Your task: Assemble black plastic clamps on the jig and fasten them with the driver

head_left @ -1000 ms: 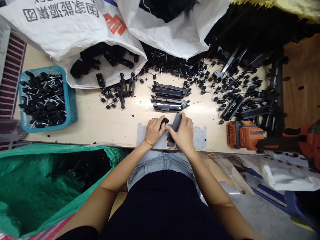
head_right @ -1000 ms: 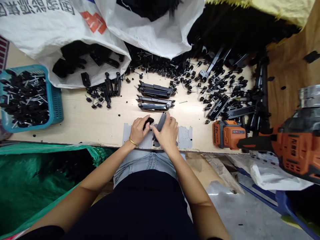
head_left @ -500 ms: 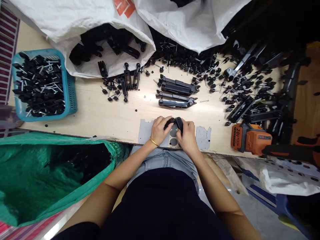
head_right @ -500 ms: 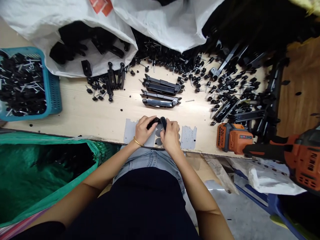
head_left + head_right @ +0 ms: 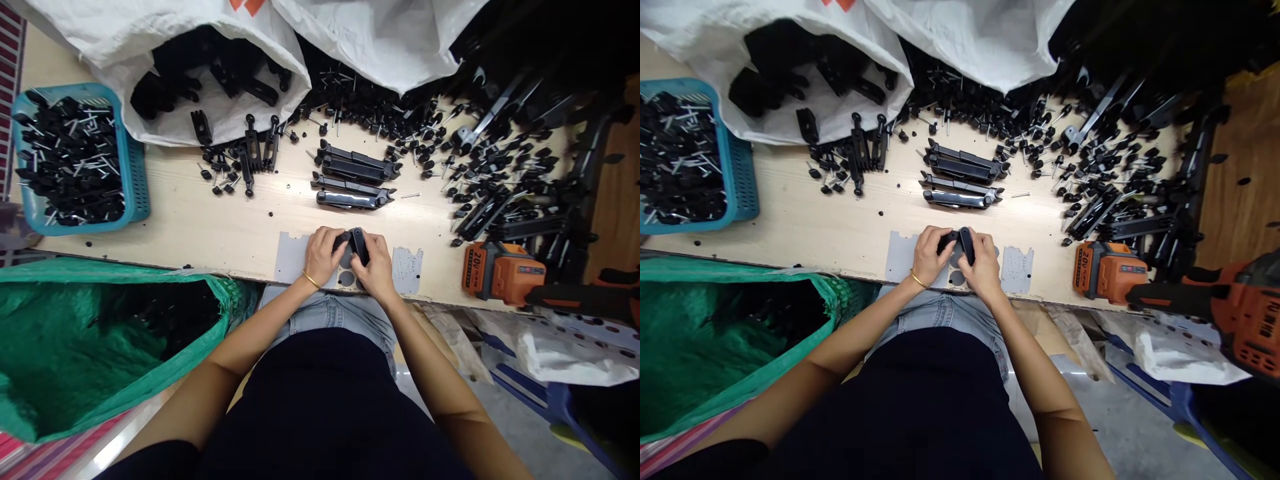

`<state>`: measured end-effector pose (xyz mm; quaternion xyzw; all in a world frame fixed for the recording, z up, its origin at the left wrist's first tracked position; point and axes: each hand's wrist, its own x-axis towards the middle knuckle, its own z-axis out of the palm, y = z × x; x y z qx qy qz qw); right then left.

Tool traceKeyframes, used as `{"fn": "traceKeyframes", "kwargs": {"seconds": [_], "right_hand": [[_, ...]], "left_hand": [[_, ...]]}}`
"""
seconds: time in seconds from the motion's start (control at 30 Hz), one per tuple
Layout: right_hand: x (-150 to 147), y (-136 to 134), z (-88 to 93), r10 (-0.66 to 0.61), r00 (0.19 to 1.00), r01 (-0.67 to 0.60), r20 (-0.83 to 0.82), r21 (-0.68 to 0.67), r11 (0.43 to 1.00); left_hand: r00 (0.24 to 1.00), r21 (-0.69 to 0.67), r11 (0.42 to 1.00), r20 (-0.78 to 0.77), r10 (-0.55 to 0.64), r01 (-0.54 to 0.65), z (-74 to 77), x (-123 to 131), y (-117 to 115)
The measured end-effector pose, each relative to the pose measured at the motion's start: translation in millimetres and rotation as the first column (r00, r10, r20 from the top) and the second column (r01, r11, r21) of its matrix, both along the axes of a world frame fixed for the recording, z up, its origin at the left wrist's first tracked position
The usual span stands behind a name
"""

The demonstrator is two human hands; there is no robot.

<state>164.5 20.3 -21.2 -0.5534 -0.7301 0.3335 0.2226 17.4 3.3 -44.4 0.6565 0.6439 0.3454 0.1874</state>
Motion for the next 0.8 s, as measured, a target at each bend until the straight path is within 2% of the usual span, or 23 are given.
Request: {"fn": "traceKeyframes", "kwargs": {"seconds": [0.13,0.3,0.53,0.73,0.8], "right_hand": [[-2.2,-1.7,-0.7,-0.012,0.999,0.012,0.035,-0.002,1.000],[-2.4,-1.4,-1.1,0.002,1.000,-0.002,0.030,0.012,1.000],[-1.3,1.2,-1.6,0.049,0.998,-0.050,0.045,0.023,0.998],[-0.1,2.9,-2.4,0.070,0.997,-0.071,0.026,0.031,0.997],[-0.6,2.9,-2.9,0.072,0.997,-0.073,0.025,0.034,0.997]], "left_hand": [[0.999,-0.034,0.999,-0.040,0.011,-0.012,-1.5,0.5,-0.3],[0.999,-0.005,1.000,-0.035,0.004,-0.004,-2.2,0.6,-3.4],[0.996,-0.030,0.999,-0.093,0.008,-0.011,-5.3,2.5,-1.7],[0.980,-0.026,0.989,-0.136,-0.146,0.143,-5.7,-7.9,7.6],[0.979,-0.036,0.987,-0.128,-0.161,0.158,-5.6,-8.0,8.0]]}}
